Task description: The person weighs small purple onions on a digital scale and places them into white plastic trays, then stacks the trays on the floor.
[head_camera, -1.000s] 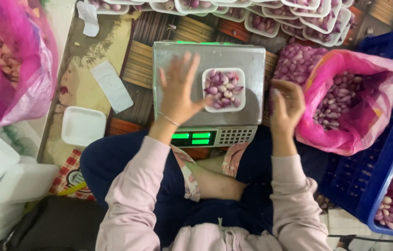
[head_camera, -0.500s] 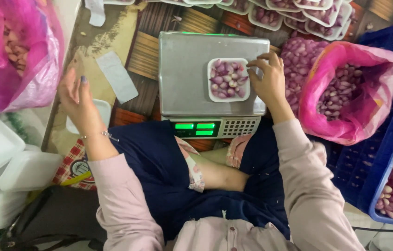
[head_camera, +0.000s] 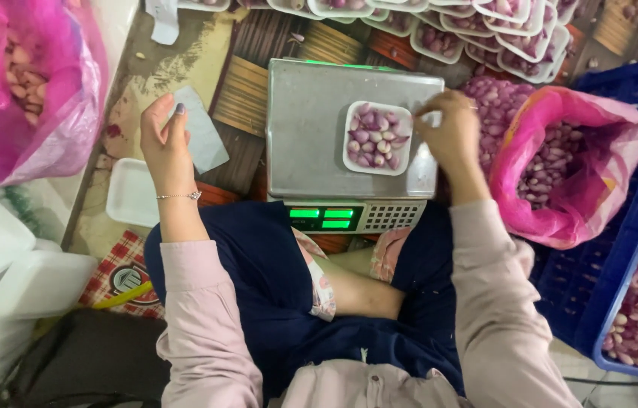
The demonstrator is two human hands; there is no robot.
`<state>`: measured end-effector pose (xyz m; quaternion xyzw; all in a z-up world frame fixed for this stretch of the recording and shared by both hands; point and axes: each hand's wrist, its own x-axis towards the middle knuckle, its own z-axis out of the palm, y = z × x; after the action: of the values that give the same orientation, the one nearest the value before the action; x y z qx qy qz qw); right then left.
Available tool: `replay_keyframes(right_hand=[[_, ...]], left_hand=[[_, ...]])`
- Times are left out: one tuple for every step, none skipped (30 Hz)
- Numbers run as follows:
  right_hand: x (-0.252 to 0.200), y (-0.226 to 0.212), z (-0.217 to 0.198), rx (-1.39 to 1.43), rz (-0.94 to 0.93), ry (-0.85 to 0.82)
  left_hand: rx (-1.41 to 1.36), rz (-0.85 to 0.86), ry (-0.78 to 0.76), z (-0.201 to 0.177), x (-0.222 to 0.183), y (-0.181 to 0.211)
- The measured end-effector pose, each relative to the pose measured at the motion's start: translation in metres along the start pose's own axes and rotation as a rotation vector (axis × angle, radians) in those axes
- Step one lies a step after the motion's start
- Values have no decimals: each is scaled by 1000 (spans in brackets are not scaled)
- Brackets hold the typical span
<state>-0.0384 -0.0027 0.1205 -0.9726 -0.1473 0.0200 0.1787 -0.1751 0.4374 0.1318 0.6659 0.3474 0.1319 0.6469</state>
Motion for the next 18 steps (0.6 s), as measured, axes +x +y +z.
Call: replay_keyframes(right_hand=[[-6,21,-5,-26,31,119],[-12,43,-10,-50,59,238],[-18,43,-29,-50,62,230],[-23,44,-50,64,38,267],[-24,46,-73,175,13,318],[-37,55,-88,172,15,324],[-45,63,-101,103,24,452],[-54,72,-115,34,32,581],[-68,119,-110,37,34,580],[-83,167,-105,-93,50,505],[-93,215,-100,-221,63,434],[-97,215,-88,-217,62,440],[-105,214,-77,-283,254,54],[-113,214,-66,-341,438,-338],[-121,215,-57,-339,435,-336],[-128,216,-47,-285,382,-298],[-133,216,-36,-229,324,-260],[-124,221,-31,-223,316,-258]], left_hand=[[-28,31,38,-1,2,-11],[-56,63,76,-2,4,-23],[-52,56,77,-4,0,-13],[-21,19,30,-6,-5,-3],[3,-7,-23,-3,-4,10],[1,-3,-28,-1,-4,7],[2,-10,-20,-1,-3,6],[3,-18,-13,-1,-2,4],[7,-17,-12,-1,-3,3],[17,-23,-6,-1,-4,2],[23,-22,1,1,-1,2],[23,-15,3,1,0,2],[36,-29,1,2,0,1],[49,-43,0,3,-1,-1],[50,-41,3,3,-2,-1],[78,-49,0,4,-4,-1],[108,-55,3,3,-5,0],[110,-51,11,2,1,-4]])
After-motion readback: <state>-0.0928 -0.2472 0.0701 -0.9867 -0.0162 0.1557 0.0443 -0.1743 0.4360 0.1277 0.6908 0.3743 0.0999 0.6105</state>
